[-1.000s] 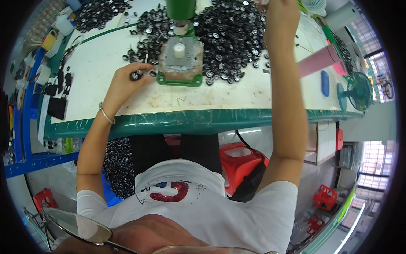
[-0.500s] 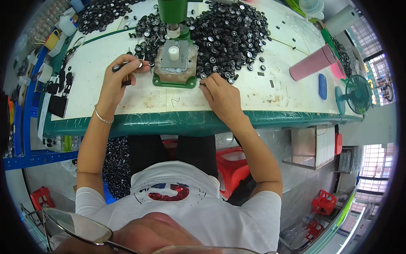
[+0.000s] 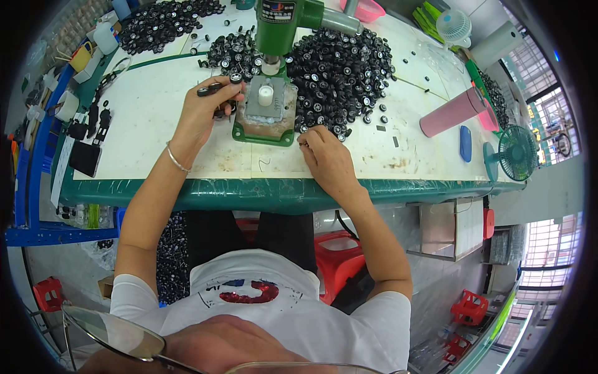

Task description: The person uses a green manual press machine to assemble small black and silver metal components. They repeatedly pick up a black part and a silver part, place them into the press die, and pull the lever to press them together. The finished assemblies are placed into a pile on the table.

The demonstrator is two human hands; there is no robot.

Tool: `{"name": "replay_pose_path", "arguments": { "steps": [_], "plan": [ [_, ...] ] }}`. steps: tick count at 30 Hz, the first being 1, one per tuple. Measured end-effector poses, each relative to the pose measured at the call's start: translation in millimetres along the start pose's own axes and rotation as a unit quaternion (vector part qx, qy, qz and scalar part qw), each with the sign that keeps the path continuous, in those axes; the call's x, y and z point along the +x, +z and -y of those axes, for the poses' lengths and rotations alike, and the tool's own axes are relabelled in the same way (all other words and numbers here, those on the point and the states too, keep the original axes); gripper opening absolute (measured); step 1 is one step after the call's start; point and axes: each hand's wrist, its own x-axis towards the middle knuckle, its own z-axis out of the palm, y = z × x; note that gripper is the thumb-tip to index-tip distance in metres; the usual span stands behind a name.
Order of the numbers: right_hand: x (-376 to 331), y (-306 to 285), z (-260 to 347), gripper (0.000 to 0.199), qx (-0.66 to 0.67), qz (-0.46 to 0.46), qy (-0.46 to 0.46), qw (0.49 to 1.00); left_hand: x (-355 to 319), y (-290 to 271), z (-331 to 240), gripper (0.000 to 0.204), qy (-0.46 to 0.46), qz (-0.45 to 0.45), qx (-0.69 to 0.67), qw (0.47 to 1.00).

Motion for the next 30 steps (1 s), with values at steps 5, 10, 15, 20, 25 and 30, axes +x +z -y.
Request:
{"name": "replay_pose_path", "arguments": {
  "steps": [5,10,15,20,25,30],
  "plan": [
    [23,-7,10,0.019,0.117,-0.030,-0.028,0.992,10,7,9,0.016,0.033,-0.013,-0.013,0.999],
    [77,-1,26,0.025,0.155,-0.102,-0.048,0.981,8,8,21,0.015,0.051,-0.002,-0.012,0.999],
    [96,25,10,0.026,0.225,-0.060,0.011,0.972,4,3,22,0.013,0.072,0.000,0.014,0.997],
    [94,33,6,0.027,0.285,-0.044,0.047,0.956,5,4,19,0.013,0.069,-0.010,0.024,0.997],
    [93,31,5,0.033,0.298,-0.048,0.050,0.952,4,10,7,0.014,0.096,-0.001,0.098,0.991],
    [98,14,-5,0.041,0.348,-0.122,0.042,0.929,12,12,7,0.018,0.123,0.017,0.160,0.979]
  ]
}}
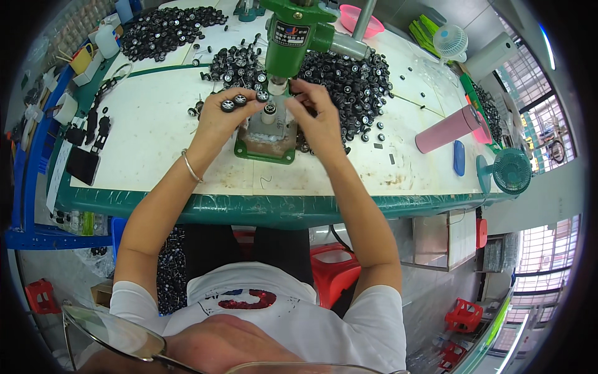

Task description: The person uses a green manual press machine to assemble small black and silver metal components. They repeatedly pick up a black part and a silver part, place them into the press die, and pull the lever to press them together. The finished assemblies are placed into a pile on the table.

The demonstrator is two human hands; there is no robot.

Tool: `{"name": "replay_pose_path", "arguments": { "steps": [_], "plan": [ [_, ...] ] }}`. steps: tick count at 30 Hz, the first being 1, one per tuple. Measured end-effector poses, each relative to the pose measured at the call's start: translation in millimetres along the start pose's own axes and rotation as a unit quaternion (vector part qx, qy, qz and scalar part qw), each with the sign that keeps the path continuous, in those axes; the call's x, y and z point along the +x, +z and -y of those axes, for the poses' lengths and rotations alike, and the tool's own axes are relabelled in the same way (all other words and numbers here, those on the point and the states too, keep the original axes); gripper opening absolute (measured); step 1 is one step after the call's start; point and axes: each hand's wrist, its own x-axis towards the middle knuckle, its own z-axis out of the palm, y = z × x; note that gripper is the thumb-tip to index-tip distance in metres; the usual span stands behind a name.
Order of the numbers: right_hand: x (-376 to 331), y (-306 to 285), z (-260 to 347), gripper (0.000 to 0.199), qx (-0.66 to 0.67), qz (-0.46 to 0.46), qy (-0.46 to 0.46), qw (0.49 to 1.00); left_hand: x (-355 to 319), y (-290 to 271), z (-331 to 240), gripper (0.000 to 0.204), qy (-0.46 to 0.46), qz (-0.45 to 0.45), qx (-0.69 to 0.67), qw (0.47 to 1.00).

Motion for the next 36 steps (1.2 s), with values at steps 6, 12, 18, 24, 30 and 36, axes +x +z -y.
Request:
{"name": "replay_pose_path", "arguments": {
  "steps": [6,12,18,24,30,36],
  "plan": [
    [38,-65,26,0.030,0.053,-0.123,0.047,0.990,8,19,-6,0.017,0.007,0.016,-0.025,1.000],
    [118,-93,87,0.037,0.193,-0.052,-0.014,0.980,14,23,3,0.014,0.003,0.007,-0.059,0.998],
    [203,-94,154,0.021,0.231,-0.072,0.017,0.970,18,24,8,0.013,0.008,0.023,-0.086,0.996],
    [200,-82,146,0.021,0.219,-0.115,-0.060,0.967,16,19,4,0.012,0.006,0.041,-0.071,0.997],
    [177,-95,162,0.029,0.266,-0.059,-0.141,0.952,15,21,3,0.011,-0.005,0.036,-0.068,0.997],
    [116,-39,185,0.027,0.102,-0.185,-0.320,0.924,12,21,2,0.011,-0.010,0.026,-0.056,0.998]
  ]
}}
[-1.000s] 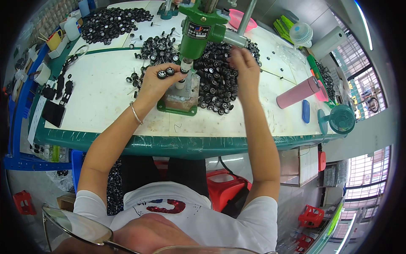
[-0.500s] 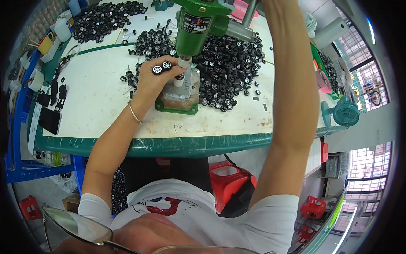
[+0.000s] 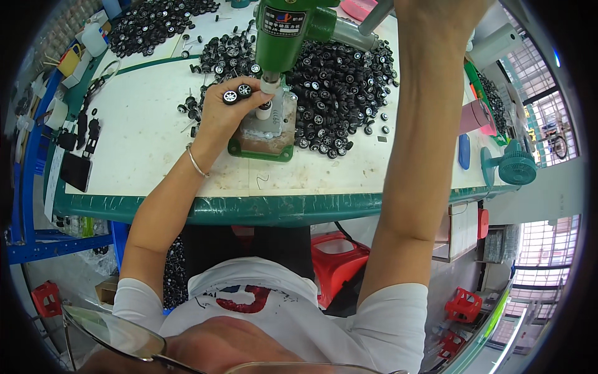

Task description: The person uses a green manual press machine to assemble small black and silver metal components. They repeatedly pick up a black part and a silver part, place them into the press die, and pull the lever to press them together. The finished assemblies are placed into a pile on the table.

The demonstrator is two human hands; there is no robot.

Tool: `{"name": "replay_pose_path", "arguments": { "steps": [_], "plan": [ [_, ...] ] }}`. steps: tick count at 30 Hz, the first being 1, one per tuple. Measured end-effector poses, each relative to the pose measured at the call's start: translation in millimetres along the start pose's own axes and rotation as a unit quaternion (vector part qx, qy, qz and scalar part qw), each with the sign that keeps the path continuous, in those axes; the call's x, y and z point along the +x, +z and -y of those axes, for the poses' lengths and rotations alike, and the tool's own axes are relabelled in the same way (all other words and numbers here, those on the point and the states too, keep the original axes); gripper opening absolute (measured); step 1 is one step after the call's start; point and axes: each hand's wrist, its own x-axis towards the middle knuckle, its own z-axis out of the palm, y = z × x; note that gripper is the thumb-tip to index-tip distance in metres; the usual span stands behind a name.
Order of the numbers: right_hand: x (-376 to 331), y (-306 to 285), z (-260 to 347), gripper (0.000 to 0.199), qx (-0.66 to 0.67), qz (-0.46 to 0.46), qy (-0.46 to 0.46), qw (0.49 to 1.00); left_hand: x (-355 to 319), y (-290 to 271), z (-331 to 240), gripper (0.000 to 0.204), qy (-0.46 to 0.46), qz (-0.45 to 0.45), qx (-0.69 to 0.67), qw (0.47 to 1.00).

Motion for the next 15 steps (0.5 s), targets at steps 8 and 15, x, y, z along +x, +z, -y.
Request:
{"name": "replay_pose_path", "arguments": {
  "steps": [8,15],
  "plan": [
    [-32,-6,14,0.027,0.072,-0.062,-0.065,0.993,-4,1,0,0.010,0.015,-0.011,0.006,1.000],
    [-7,-1,10,0.023,0.028,-0.046,0.023,0.998,-1,-1,4,0.034,0.027,0.012,0.008,1.000]
  ]
}}
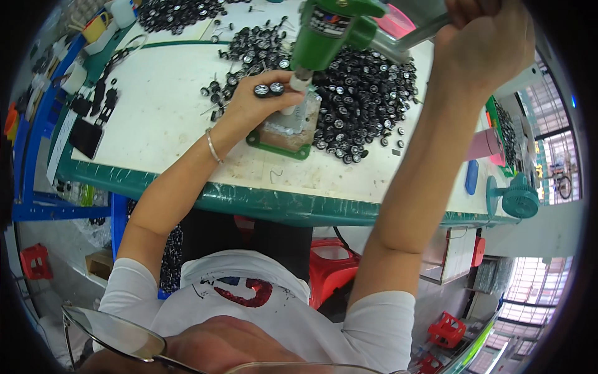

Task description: The person uses a green manual press machine to assemble small black and silver metal components. They repeatedly pick up a black part and a silver part, place them into the press die, and pull the lever to press them together. The finished assemblies are placed into a pile on the table.

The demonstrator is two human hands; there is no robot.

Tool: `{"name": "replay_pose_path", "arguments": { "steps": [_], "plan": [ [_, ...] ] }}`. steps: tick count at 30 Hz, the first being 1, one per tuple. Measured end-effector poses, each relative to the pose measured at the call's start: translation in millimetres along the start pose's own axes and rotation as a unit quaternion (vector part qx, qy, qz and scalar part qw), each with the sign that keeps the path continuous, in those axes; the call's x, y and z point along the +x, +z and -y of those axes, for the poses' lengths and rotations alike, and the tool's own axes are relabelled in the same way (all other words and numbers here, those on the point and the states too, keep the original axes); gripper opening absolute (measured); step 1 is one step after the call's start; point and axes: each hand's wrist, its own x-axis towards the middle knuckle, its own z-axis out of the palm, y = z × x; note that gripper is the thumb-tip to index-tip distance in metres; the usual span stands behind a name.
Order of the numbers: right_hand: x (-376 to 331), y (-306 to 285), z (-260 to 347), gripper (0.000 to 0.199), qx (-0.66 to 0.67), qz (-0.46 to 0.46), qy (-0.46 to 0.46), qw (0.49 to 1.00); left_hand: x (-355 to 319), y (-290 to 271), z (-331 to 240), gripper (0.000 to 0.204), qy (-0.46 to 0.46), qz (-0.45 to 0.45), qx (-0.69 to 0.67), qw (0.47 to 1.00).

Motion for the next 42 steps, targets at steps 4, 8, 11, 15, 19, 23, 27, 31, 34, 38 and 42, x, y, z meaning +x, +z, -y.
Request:
{"name": "replay_pose_path", "arguments": {
  "steps": [4,8,11,15,19,23,27,31,34,38,42],
  "plan": [
    [59,-20,-57,0.021,-0.011,0.012,0.166,0.986,-4,-1,-4,0.028,-0.077,-0.015,-0.041,0.996],
    [143,-105,-160,0.018,0.243,0.128,0.356,0.893,0,-7,-13,0.024,-0.032,-0.034,-0.171,0.984],
    [113,-85,-176,0.017,0.212,0.101,0.330,0.914,-9,-48,-21,0.020,-0.008,-0.100,-0.199,0.975],
    [28,-40,-77,0.030,-0.082,0.021,0.250,0.965,-23,-85,-27,0.018,0.036,-0.095,-0.227,0.969],
    [-40,-85,-60,0.034,-0.222,0.077,0.187,0.954,-51,-112,-23,0.026,-0.057,-0.090,-0.148,0.983],
    [-115,-123,-39,0.024,-0.340,0.219,0.282,0.870,-70,-113,-21,0.020,-0.187,-0.072,0.146,0.969],
    [-179,-134,-26,0.023,-0.384,0.360,0.217,0.822,-77,-112,7,0.027,-0.037,-0.083,0.350,0.932],
    [-213,-138,-30,0.022,-0.464,0.410,0.118,0.776,-70,-102,10,0.023,-0.004,-0.074,0.407,0.910],
    [-218,-141,-33,0.019,-0.478,0.396,0.090,0.779,-67,-103,10,0.026,-0.049,-0.078,0.401,0.912],
    [-218,-140,-35,0.018,-0.482,0.397,0.066,0.778,-67,-92,-2,0.028,-0.098,-0.085,0.435,0.891],
    [-215,-145,-32,0.017,-0.464,0.394,0.090,0.788,-65,-96,-3,0.021,-0.136,-0.086,0.349,0.923]
  ]
}}
